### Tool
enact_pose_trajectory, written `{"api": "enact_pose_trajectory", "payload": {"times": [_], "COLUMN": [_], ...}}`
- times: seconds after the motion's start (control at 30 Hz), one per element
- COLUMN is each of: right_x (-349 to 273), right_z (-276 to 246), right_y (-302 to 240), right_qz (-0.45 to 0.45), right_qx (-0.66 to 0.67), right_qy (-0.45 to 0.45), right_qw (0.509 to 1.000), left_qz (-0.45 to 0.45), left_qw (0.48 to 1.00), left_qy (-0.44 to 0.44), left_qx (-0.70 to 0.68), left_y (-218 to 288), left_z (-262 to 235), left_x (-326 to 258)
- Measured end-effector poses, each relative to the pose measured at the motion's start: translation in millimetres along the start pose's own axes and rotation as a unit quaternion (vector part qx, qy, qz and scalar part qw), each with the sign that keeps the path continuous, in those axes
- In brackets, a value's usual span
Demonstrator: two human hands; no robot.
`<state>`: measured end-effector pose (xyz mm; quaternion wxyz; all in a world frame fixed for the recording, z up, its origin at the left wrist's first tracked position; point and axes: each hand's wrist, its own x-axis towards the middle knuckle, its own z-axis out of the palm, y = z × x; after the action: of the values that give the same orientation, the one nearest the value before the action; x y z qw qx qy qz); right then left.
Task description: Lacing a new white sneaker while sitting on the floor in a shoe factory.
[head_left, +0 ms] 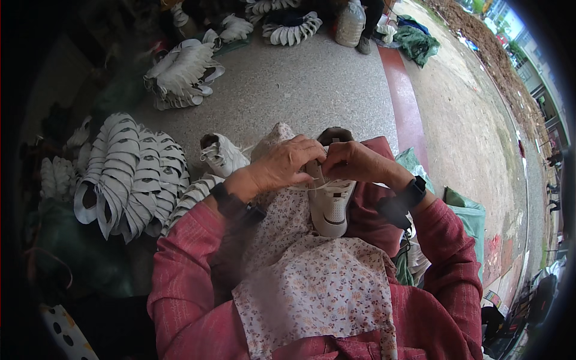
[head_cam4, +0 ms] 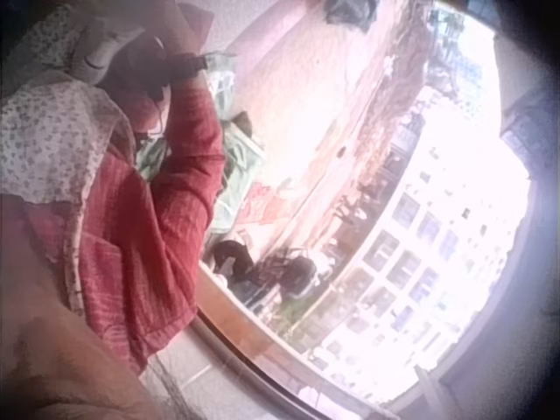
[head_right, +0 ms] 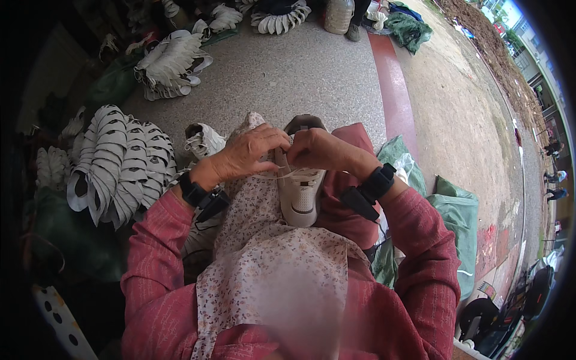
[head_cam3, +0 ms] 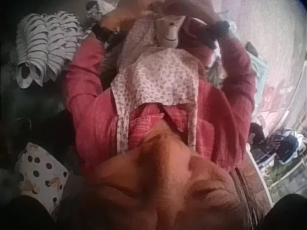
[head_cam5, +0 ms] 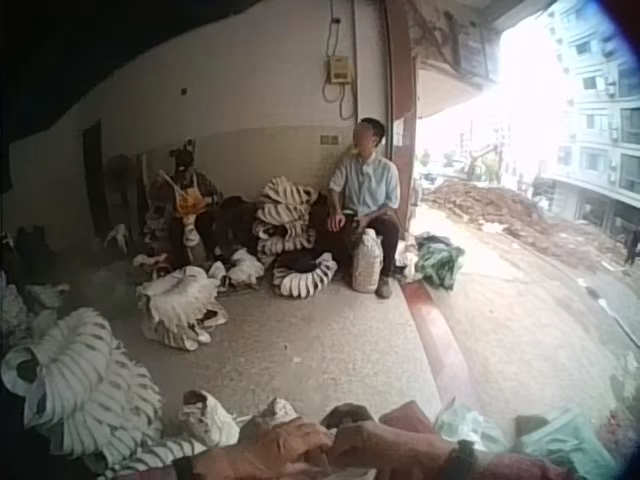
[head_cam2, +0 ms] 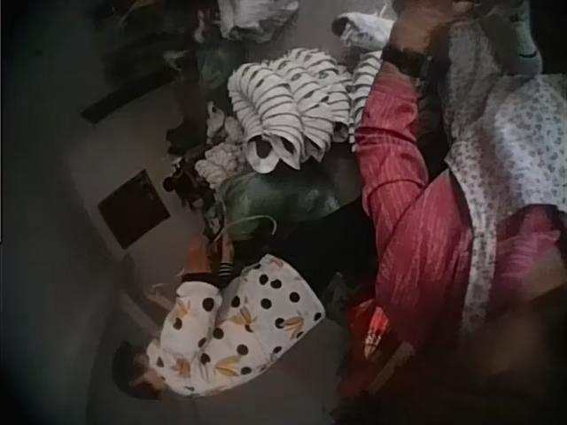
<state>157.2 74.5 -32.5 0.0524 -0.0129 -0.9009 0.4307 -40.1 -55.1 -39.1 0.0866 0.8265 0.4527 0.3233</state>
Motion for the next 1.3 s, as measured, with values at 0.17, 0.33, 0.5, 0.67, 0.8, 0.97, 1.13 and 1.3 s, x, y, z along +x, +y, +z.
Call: {"api": "enact_pose_trajectory", "payload": {"times": [0.17,0.33,0.5,0.67,0.8,0.97,1.13,1.3], "right_x": [-3.5,-4.8,-29.7,-57.6,-55.3,-47.0,-110.5,-219.7], "right_z": [7.9,23.9,-26.0,-63.7,-31.5,-34.0,-105.6,-193.4], "right_y": [5.2,4.5,-16.3,-26.2,-17.5,-16.2,41.6,66.7], "right_qz": [-0.018,-0.067,0.048,0.167,0.005,0.141,0.035,-0.038], "right_qx": [0.008,-0.123,-0.394,-0.187,0.038,0.641,0.686,0.759], "right_qy": [0.027,0.065,0.127,0.146,0.182,0.226,0.391,0.435], "right_qw": [0.999,0.988,0.909,0.957,0.982,0.720,0.613,0.483], "left_qz": [-0.074,-0.083,-0.135,-0.173,-0.165,-0.211,-0.208,-0.238], "left_qw": [0.990,0.987,0.972,0.978,0.979,0.958,0.944,0.923], "left_qy": [-0.091,-0.057,-0.049,-0.092,-0.116,-0.156,-0.193,-0.252], "left_qx": [-0.072,-0.123,-0.184,-0.070,-0.011,-0.114,-0.166,-0.168], "left_y": [-6.7,-11.1,-3.3,16.6,18.3,12.3,8.4,11.2], "left_z": [4.4,12.5,16.8,16.9,21.0,12.6,3.8,-2.8], "left_x": [12.9,9.4,5.6,14.1,17.7,19.9,25.7,36.4]}}
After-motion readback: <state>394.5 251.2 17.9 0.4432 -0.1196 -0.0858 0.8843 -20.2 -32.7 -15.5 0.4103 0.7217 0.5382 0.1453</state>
